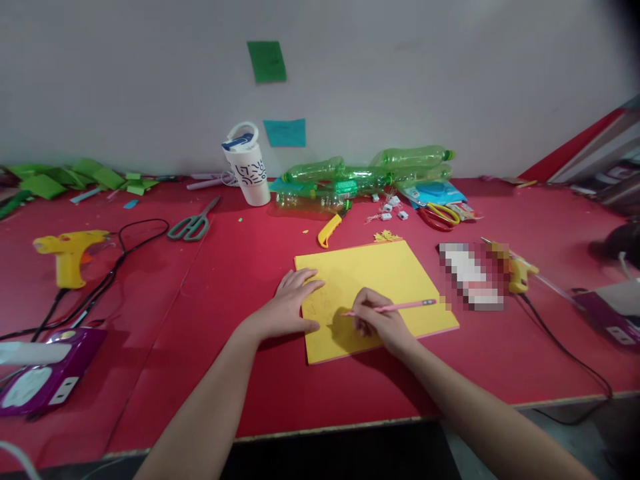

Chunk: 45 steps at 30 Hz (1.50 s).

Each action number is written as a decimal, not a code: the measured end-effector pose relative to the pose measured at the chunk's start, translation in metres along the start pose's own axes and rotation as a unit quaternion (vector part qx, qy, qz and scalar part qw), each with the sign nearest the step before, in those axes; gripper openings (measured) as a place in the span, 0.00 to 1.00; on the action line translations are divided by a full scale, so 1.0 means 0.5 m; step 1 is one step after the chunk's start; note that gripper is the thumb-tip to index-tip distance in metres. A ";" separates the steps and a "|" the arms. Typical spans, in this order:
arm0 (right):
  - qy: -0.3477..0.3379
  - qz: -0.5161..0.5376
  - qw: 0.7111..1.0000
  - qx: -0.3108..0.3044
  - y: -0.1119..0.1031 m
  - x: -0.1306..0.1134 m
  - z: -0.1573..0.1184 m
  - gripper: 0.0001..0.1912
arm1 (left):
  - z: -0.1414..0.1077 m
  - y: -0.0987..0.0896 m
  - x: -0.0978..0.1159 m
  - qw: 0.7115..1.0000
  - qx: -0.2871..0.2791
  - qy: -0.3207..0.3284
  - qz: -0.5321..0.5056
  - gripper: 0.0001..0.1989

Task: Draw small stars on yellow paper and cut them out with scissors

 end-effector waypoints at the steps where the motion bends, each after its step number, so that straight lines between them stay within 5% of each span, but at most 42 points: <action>1: 0.012 0.040 0.999 0.019 -0.011 0.002 0.007 0.10 | 0.002 -0.007 -0.005 1.000 0.015 -0.009 -0.013 0.33; 7: 0.028 0.100 0.991 0.082 -0.070 -0.009 0.036 0.10 | 0.020 -0.079 -0.066 0.975 0.182 -0.075 -0.106 0.17; 12: 0.024 0.054 0.998 0.038 -0.079 -0.059 0.061 0.05 | 0.065 -0.099 -0.073 0.969 0.207 -0.069 -0.116 0.13; 17: -0.058 -0.050 0.997 0.032 -0.056 -0.105 0.108 0.05 | 0.110 -0.084 -0.068 0.965 0.244 -0.074 -0.062 0.12; 24: -0.096 -0.085 0.992 -0.008 0.011 -0.076 0.184 0.04 | 0.111 -0.057 -0.063 0.978 0.206 -0.021 0.012 0.14; 34: -0.053 -0.084 0.995 0.004 0.000 -0.048 0.220 0.04 | 0.115 -0.055 -0.073 0.984 0.176 -0.023 -0.013 0.12; 37: -0.153 -0.199 0.967 0.042 -0.027 -0.070 0.214 0.07 | 0.116 -0.054 -0.075 0.986 0.165 -0.016 -0.024 0.12; 40: -0.258 -0.337 0.902 0.080 -0.042 -0.085 0.213 0.11 | 0.118 -0.053 -0.077 0.987 0.160 -0.012 -0.032 0.12; 45: -0.280 -0.414 0.858 0.118 -0.045 -0.064 0.207 0.11 | 0.118 -0.052 -0.078 0.987 0.157 -0.011 -0.038 0.12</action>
Point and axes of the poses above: each hand's wrist, its own z-axis towards the middle knuckle, its own y-axis out of the palm, x = y × z, the point moved 7 cm from there along z, towards the middle knuckle, and after that the axes turned 9 degrees about x, right-handed, at the moved point
